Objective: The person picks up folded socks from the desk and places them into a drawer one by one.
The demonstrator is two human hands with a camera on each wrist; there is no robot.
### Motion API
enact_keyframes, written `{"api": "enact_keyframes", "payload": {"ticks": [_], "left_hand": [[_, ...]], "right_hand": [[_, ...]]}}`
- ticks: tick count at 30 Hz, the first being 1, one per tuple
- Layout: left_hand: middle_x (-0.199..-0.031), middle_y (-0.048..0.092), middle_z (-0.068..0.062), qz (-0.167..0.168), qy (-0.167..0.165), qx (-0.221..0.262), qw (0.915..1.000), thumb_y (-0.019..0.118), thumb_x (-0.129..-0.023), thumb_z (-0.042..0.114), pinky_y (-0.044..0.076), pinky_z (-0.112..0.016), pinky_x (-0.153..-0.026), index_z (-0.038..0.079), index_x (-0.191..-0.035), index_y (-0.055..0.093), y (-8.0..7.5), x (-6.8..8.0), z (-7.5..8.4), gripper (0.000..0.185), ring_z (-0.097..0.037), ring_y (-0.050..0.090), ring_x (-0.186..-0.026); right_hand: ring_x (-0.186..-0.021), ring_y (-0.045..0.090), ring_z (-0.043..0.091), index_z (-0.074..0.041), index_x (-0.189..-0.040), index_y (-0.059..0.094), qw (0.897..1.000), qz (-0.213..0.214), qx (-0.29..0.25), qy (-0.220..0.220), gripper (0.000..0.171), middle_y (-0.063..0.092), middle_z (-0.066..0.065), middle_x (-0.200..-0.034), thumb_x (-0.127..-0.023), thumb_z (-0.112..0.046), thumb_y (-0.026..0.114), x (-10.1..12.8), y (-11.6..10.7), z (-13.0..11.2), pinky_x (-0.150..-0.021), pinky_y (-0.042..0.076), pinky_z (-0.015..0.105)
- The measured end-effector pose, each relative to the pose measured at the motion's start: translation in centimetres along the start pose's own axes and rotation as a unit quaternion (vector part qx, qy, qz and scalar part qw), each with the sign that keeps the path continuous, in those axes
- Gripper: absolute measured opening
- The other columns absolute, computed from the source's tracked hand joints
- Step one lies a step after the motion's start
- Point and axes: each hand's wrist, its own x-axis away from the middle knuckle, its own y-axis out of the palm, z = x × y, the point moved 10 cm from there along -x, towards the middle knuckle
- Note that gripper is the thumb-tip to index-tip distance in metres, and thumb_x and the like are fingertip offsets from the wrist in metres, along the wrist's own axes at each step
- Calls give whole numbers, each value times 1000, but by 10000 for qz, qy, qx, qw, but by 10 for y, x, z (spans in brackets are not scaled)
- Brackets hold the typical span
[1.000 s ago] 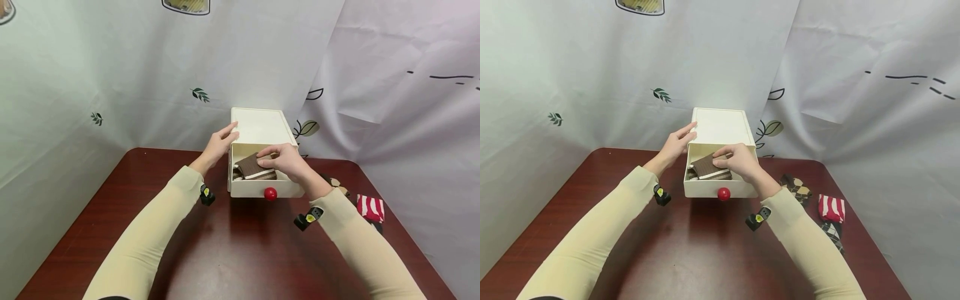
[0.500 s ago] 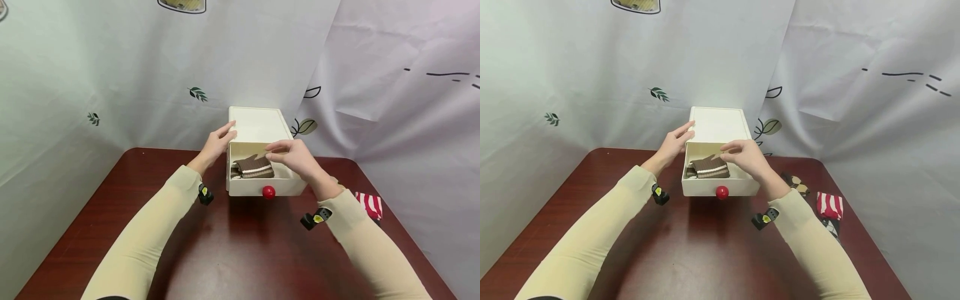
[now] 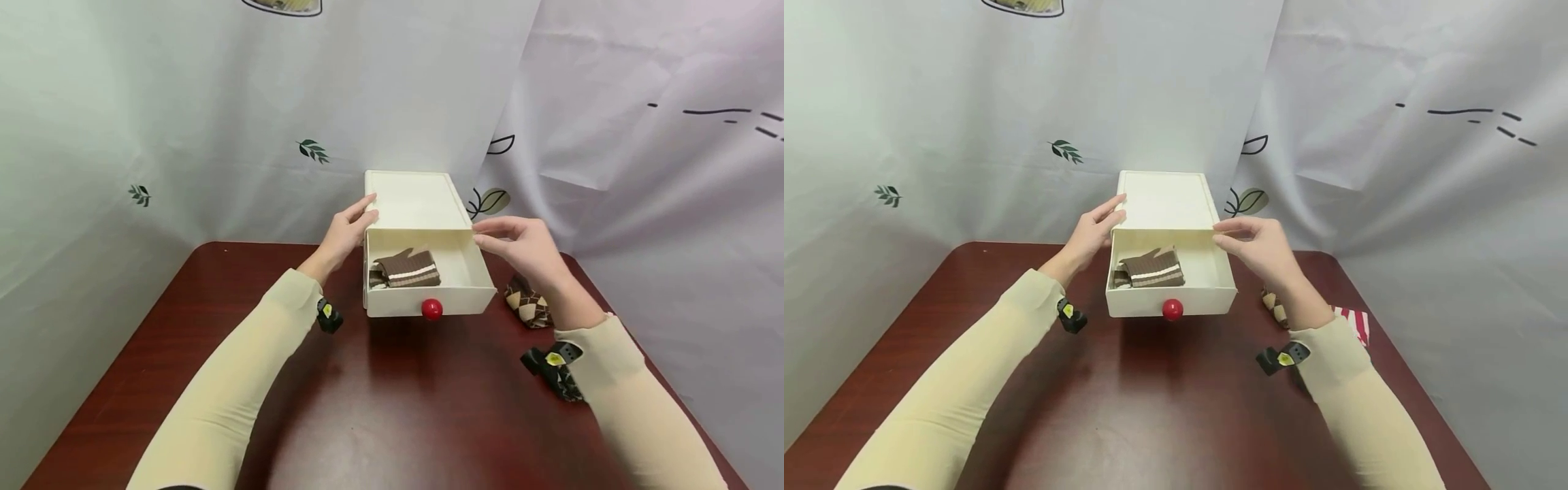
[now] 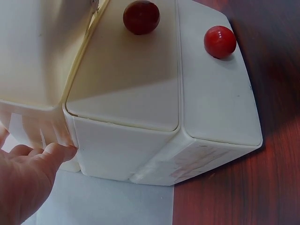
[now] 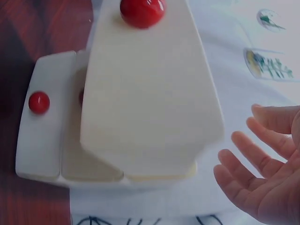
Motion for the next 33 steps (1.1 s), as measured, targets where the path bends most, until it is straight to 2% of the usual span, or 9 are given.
{"api": "enact_keyframes", "payload": {"ticks": [4,10,12,13,16,19,23,28,33], "left_hand": [[-127,50,-2,-8,49,-50,10000,59,-91,34,32,-22,-51,31,-138,46,-2,-1,3,49,-8,28,-48],[-130,48,-4,30,-91,-150,9998,58,-92,34,33,-21,-51,30,-139,45,-9,8,-3,49,-7,30,-51],[-124,50,-4,-8,-144,-53,9999,58,-92,32,32,-20,-50,28,-140,45,-8,12,-1,49,-6,30,-49],[-120,51,-4,-59,-147,-8,9999,58,-93,30,30,-21,-49,26,-140,44,-6,14,1,50,-8,27,-47],[-108,53,-2,-160,-101,44,9998,57,-93,26,30,-21,-49,20,-142,41,-2,20,12,52,-7,28,-47],[-103,51,0,-132,-25,-31,9999,56,-94,23,30,-21,-48,16,-143,39,-5,24,21,53,-8,28,-47],[-103,50,-2,-2,-42,-20,10000,57,-93,25,30,-21,-48,18,-142,41,-16,20,16,52,-8,27,-48],[-109,51,-3,93,-41,44,9999,59,-92,30,31,-20,-48,24,-141,44,-24,11,4,52,-7,29,-48],[-107,52,-2,88,104,72,9999,59,-92,30,29,-20,-47,23,-141,44,-20,10,3,51,-6,27,-47]], "right_hand": [[-88,62,10,-9,-109,69,9998,145,2,107,35,68,-2,-101,-82,-30,73,9,-19,7,-72,48,24],[-90,61,7,-10,-113,68,9988,153,-147,433,41,68,-5,-101,-80,-35,74,23,-35,34,-73,48,21],[-95,58,6,-11,-114,67,9982,250,33,542,44,68,-9,-100,-80,-38,72,30,-43,45,-75,46,19],[-96,56,6,-11,-115,67,9976,316,102,603,45,67,-12,-99,-80,-39,72,33,-48,51,-76,45,19],[-100,53,6,-13,-116,67,9960,428,216,759,46,65,-17,-100,-81,-42,70,44,-61,67,-77,43,18],[-97,56,4,-13,-116,66,9957,414,-5,831,43,64,-16,-102,-82,-39,70,50,-66,83,-76,44,18],[-91,60,2,-9,-119,64,9952,376,-276,864,41,65,-16,-101,-85,-33,68,58,-68,102,-75,47,18],[-101,50,2,-8,-123,61,9921,498,73,1150,49,62,-20,-102,-85,-40,66,72,-82,125,-79,39,18],[-107,43,3,-9,-124,60,9878,538,562,1350,53,57,-20,-106,-85,-45,64,87,-98,146,-81,35,21]]}}
